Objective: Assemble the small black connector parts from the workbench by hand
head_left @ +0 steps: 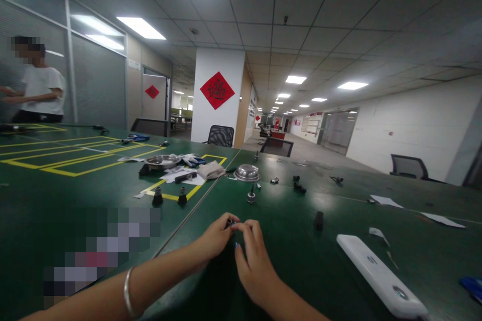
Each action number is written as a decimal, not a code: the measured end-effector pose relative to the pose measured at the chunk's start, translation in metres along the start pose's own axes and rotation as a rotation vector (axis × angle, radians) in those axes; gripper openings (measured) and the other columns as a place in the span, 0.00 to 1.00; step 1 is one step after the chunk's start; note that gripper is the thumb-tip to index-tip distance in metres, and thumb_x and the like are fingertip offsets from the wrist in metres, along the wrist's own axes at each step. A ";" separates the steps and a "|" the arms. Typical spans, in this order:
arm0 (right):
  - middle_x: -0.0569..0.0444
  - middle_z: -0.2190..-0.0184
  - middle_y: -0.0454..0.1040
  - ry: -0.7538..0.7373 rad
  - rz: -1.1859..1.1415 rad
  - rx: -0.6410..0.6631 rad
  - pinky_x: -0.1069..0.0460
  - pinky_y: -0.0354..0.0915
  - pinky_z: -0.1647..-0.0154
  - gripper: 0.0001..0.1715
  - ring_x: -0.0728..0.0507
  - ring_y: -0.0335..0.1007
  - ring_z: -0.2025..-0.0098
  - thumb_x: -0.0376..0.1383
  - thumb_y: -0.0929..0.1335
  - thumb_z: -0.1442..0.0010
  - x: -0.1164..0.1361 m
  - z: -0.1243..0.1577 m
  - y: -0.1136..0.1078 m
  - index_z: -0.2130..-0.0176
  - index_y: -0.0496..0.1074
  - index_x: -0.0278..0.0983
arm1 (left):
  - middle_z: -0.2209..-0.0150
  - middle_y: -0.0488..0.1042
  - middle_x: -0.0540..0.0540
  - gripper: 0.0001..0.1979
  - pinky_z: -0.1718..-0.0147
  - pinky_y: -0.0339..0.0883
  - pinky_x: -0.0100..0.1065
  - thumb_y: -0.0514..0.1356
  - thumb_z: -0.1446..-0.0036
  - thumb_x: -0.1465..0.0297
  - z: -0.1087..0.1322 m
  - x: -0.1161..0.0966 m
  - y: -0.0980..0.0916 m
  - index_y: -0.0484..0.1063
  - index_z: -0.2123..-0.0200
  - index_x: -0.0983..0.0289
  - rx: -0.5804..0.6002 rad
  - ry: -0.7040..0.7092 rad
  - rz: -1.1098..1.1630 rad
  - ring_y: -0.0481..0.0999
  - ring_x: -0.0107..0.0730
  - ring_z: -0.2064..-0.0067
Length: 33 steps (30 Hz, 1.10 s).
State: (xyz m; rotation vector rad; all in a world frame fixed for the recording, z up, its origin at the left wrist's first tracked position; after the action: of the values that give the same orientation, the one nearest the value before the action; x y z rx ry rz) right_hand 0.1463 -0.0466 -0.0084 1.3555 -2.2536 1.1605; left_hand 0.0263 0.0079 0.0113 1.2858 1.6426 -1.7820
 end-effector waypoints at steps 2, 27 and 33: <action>0.49 0.56 0.60 -0.031 -0.018 -0.009 0.47 0.59 0.48 0.27 0.44 0.60 0.52 0.20 0.59 0.48 0.002 0.000 0.000 0.50 0.60 0.38 | 0.61 0.73 0.55 0.11 0.56 0.64 0.34 0.46 0.44 0.69 0.008 -0.008 0.006 0.64 0.61 0.63 -0.010 -0.005 0.171 0.71 0.34 0.56; 0.52 0.66 0.71 0.124 -0.091 -0.120 0.52 0.66 0.62 0.12 0.46 0.69 0.63 0.30 0.62 0.41 -0.017 -0.007 0.003 0.60 0.72 0.37 | 0.42 0.62 0.61 0.20 0.40 0.42 0.53 0.46 0.39 0.64 0.029 0.024 0.004 0.64 0.48 0.64 0.112 0.296 -0.571 0.48 0.48 0.36; 0.51 0.68 0.72 0.239 -0.241 -0.292 0.51 0.68 0.64 0.11 0.46 0.71 0.66 0.35 0.63 0.42 -0.036 -0.005 0.006 0.58 0.67 0.35 | 0.56 0.70 0.58 0.11 0.50 0.58 0.46 0.52 0.44 0.67 0.033 0.012 -0.002 0.70 0.59 0.61 0.054 0.257 -0.605 0.65 0.46 0.50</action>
State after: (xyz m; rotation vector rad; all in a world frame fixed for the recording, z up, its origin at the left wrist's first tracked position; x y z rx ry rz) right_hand 0.1595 -0.0192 -0.0284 1.2555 -1.9392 0.8261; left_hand 0.0073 -0.0193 -0.0014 1.1521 2.3319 -2.0607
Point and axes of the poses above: each hand's wrist, its own z-axis away from the middle knuckle, its own y-axis out of the palm, x = y × z, the point moved 2 cm from there along -z, towards the middle knuckle
